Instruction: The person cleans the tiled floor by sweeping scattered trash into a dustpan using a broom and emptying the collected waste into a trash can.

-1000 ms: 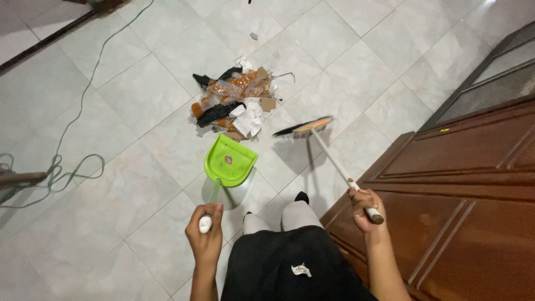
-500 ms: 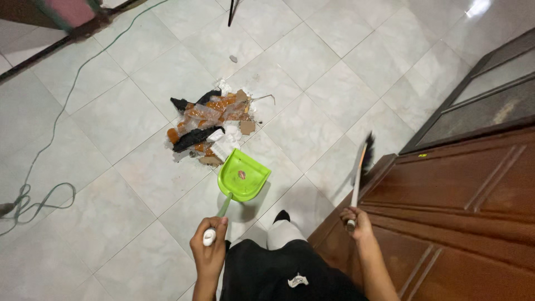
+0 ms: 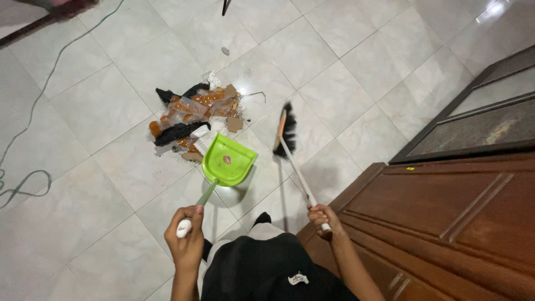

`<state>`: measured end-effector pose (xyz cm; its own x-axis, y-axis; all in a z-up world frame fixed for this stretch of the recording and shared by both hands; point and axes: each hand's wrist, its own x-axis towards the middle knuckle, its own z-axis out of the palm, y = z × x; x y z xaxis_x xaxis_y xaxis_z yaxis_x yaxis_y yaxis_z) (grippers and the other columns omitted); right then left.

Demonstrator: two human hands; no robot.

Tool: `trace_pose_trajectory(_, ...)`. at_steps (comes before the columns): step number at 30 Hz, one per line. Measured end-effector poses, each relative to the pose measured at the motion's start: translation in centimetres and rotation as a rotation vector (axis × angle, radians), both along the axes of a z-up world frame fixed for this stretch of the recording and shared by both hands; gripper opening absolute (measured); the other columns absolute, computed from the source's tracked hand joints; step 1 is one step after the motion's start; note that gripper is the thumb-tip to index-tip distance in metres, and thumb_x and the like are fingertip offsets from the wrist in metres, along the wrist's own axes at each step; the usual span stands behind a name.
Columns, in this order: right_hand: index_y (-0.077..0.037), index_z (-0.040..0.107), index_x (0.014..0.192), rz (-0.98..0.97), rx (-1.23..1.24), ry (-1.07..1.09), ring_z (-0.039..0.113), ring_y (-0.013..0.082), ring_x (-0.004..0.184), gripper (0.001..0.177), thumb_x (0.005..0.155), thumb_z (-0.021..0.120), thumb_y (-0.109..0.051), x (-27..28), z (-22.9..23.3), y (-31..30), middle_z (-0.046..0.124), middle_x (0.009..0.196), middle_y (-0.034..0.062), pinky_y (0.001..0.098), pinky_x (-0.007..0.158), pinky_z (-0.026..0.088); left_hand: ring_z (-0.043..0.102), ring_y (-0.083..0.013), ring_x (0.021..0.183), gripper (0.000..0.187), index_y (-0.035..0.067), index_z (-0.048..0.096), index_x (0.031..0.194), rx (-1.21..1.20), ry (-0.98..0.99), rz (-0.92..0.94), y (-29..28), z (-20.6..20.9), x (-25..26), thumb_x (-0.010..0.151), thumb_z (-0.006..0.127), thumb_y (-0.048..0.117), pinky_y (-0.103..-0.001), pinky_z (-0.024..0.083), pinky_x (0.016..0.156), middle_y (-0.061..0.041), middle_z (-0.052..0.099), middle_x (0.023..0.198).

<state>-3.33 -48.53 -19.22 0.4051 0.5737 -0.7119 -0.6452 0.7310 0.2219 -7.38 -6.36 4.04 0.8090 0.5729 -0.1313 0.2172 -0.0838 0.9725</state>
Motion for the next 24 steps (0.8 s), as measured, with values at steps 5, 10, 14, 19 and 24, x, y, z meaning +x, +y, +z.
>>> trace_pose_trajectory(5,0.002,0.059,0.112,0.067,-0.044,-0.149,0.034,0.0041,0.045,0.021,0.093,0.050,-0.001,-0.8,1.0,-1.9,0.042,0.066,-0.0007,0.0176,0.029,0.028,0.053,-0.0075,0.080,0.020,-0.002,0.061,0.086,0.016,-0.062,0.050,-0.2,0.8,0.4,0.100,0.070,0.010,-0.023,0.045,0.071,-0.005,0.068,0.090)
trace_pose_trajectory(10,0.003,0.059,0.115,-0.056,0.047,-0.212,0.036,0.0039,0.046,0.021,0.096,0.050,-0.001,-1.0,6.1,-1.6,0.041,0.065,-0.0007,0.0172,0.030,0.030,0.051,-0.0081,0.079,0.020,-0.002,0.061,0.089,0.067,-0.104,0.128,0.4,1.3,0.5,0.103,0.070,0.010,-0.024,0.043,0.072,-0.006,0.066,0.091)
trace_pose_trajectory(14,0.000,0.052,0.100,-0.112,-0.115,-0.181,0.041,0.0026,0.048,0.003,0.099,0.051,-0.003,0.3,11.4,2.6,0.045,0.070,0.0002,0.0146,0.032,0.037,0.053,-0.0083,0.082,0.021,-0.002,0.061,0.089,0.116,-0.164,0.121,0.7,1.9,0.0,0.105,0.068,0.009,-0.024,0.045,0.074,-0.006,0.068,0.096)
trace_pose_trajectory(19,-0.004,0.042,0.091,-0.010,-0.173,0.019,0.047,0.0028,0.054,0.011,0.100,0.050,-0.004,1.1,11.0,6.8,0.044,0.075,-0.0008,0.0138,0.044,0.048,0.061,-0.0103,0.088,0.020,-0.003,0.062,0.090,0.189,-0.152,0.196,2.1,2.3,-1.9,0.107,0.066,0.008,-0.026,0.052,0.084,-0.009,0.071,0.097)
trace_pose_trajectory(24,-0.003,0.040,0.084,0.110,0.152,0.235,0.046,0.0046,0.050,0.016,0.096,0.050,-0.002,-0.6,5.2,7.6,0.042,0.071,-0.0001,0.0158,0.041,0.047,0.060,-0.0111,0.083,0.019,-0.002,0.061,0.093,0.136,-0.137,0.282,3.7,1.8,-3.7,0.107,0.065,0.010,-0.027,0.052,0.080,-0.010,0.071,0.096)
